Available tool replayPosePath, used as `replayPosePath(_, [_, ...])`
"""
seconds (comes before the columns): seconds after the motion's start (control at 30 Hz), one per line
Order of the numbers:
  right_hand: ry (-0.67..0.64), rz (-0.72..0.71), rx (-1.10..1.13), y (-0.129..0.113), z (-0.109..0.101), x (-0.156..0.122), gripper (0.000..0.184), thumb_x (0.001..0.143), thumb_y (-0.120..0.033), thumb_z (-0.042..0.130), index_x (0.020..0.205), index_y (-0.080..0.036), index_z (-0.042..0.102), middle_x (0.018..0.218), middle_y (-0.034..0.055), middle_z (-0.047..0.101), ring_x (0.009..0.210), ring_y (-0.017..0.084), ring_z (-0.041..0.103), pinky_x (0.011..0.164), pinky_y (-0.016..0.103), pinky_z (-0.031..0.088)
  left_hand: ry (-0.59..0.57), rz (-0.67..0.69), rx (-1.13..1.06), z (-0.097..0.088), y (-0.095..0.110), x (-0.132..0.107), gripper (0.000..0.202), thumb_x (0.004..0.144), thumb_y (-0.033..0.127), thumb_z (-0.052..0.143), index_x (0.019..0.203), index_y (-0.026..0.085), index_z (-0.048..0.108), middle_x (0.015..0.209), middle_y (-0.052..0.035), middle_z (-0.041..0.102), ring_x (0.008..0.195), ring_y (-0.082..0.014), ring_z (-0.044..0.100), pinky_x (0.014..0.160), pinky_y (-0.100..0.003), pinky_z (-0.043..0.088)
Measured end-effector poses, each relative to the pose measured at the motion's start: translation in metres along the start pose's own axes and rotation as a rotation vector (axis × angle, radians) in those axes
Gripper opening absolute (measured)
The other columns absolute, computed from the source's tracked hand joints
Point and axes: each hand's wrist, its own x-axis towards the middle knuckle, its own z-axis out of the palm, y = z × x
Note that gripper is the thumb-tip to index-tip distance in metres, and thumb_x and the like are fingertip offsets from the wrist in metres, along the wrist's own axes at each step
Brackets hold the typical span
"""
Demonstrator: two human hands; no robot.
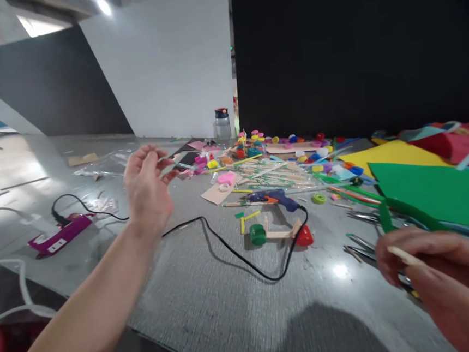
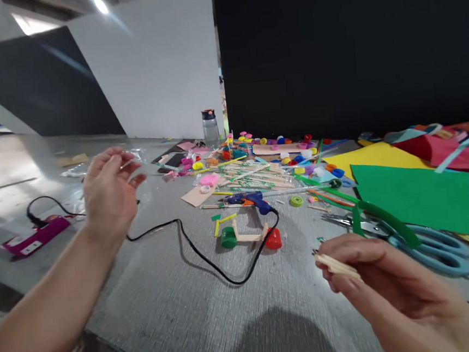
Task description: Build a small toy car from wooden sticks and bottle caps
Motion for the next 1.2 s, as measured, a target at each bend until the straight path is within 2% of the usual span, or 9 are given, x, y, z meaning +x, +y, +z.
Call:
replayPosePath(0.1, [0.069,0.093,0.006,-0.009,0.006,-0.001,0.005,0.096,-0.024,0.068,0.098,-0.029,0.069,0.094,0.0057,0.069,0.08,0.021,0.069,0.059,0.028,0.057,-0.026,0.061,0.087,-0.006,0.003,0.014,0.043,0.083,0.038,0.078,0.118,0.026,0.055,0.102,0.0047,0.065,0.093,-0.0125,0.061,0.078,-0.028,0.047])
replayPosePath(0.17, [0.057,0.104,-0.033,-0.02,0.013,-0.001,0.005,0.096,-0.025,0.07,0.099,-0.028,0.069,0.1,0.0041,0.069,0.09,0.019,0.069,0.07,0.025,0.059,-0.205,0.157,0.267,0.0,0.013,-0.003,0.052,0.082,0.033,0.081,0.128,0.028,0.056,0.106,0.0025,0.068,0.097,-0.016,0.062,0.084,-0.032,0.047])
replayPosePath(0.23, [-0.001,0.042,-0.079,-0.03,0.019,0.001,0.006,0.097,-0.024,0.068,0.102,-0.028,0.067,0.103,0.0023,0.067,0.095,0.017,0.067,0.078,0.023,0.057,-0.473,0.251,0.523,0.012,0.029,-0.036,0.039,0.088,0.033,0.074,0.125,0.027,0.062,0.108,-0.0015,0.071,0.101,-0.0211,0.064,0.087,-0.037,0.046])
replayPosePath(0.3, [-0.05,-0.055,-0.152,-0.037,0.022,0.002,0.009,0.097,-0.019,0.066,0.104,-0.026,0.066,0.105,0.0016,0.066,0.098,0.015,0.065,0.083,0.024,0.053,-0.606,0.252,0.534,0.024,0.05,-0.075,0.017,0.089,0.033,0.072,0.102,0.023,0.071,0.108,-0.0031,0.073,0.104,-0.0235,0.064,0.089,-0.038,0.046])
replayPosePath(0.4, [-0.066,-0.189,-0.261,-0.041,0.024,0.004,0.014,0.096,-0.012,0.064,0.106,-0.022,0.064,0.105,0.0023,0.065,0.1,0.015,0.065,0.086,0.025,0.051,-0.963,0.028,0.389,0.039,0.075,-0.125,0.013,0.091,0.035,0.071,0.094,0.022,0.069,0.102,-0.0006,0.073,0.099,-0.0206,0.065,0.092,-0.035,0.047])
replayPosePath(0.47, [-0.065,-0.253,-0.307,-0.043,0.024,0.003,0.015,0.096,-0.01,0.065,0.106,-0.02,0.064,0.107,0.0034,0.066,0.1,0.014,0.065,0.086,0.026,0.051,-1.088,-0.168,0.255,0.046,0.083,-0.147,0.02,0.091,0.039,0.071,0.103,0.023,0.068,0.103,-0.0001,0.072,0.098,-0.0191,0.064,0.09,-0.033,0.047])
replayPosePath(0.57, [-0.067,-0.316,-0.343,-0.046,0.024,0.002,0.016,0.094,-0.007,0.065,0.106,-0.018,0.063,0.109,0.0054,0.066,0.098,0.015,0.065,0.084,0.027,0.051,-1.116,-0.32,0.12,0.055,0.084,-0.161,0.022,0.092,0.039,0.07,0.105,0.022,0.066,0.098,0.0008,0.069,0.093,-0.0169,0.061,0.084,-0.031,0.045])
replayPosePath(0.77, [-0.078,-0.353,-0.374,-0.047,0.026,0.002,0.018,0.093,-0.004,0.066,0.106,-0.016,0.063,0.105,0.0067,0.067,0.092,0.017,0.064,0.079,0.031,0.052,-1.132,-0.392,0.009,0.064,0.07,-0.162,0.029,0.1,0.03,0.055,0.073,0.019,0.057,0.068,0.0052,0.05,0.067,-0.0109,0.045,0.063,-0.026,0.035])
replayPosePath(1.2, [-0.17,-0.253,-0.414,-0.039,0.033,0.0,0.019,0.095,-0.005,0.064,0.108,-0.018,0.06,0.105,0.0053,0.065,0.095,0.017,0.062,0.085,0.031,0.05,-1.121,-0.408,0.004,0.061,0.046,-0.164,0.025,0.097,0.031,0.058,0.075,0.019,0.059,0.066,0.0049,0.049,0.064,-0.0112,0.043,0.059,-0.025,0.034])
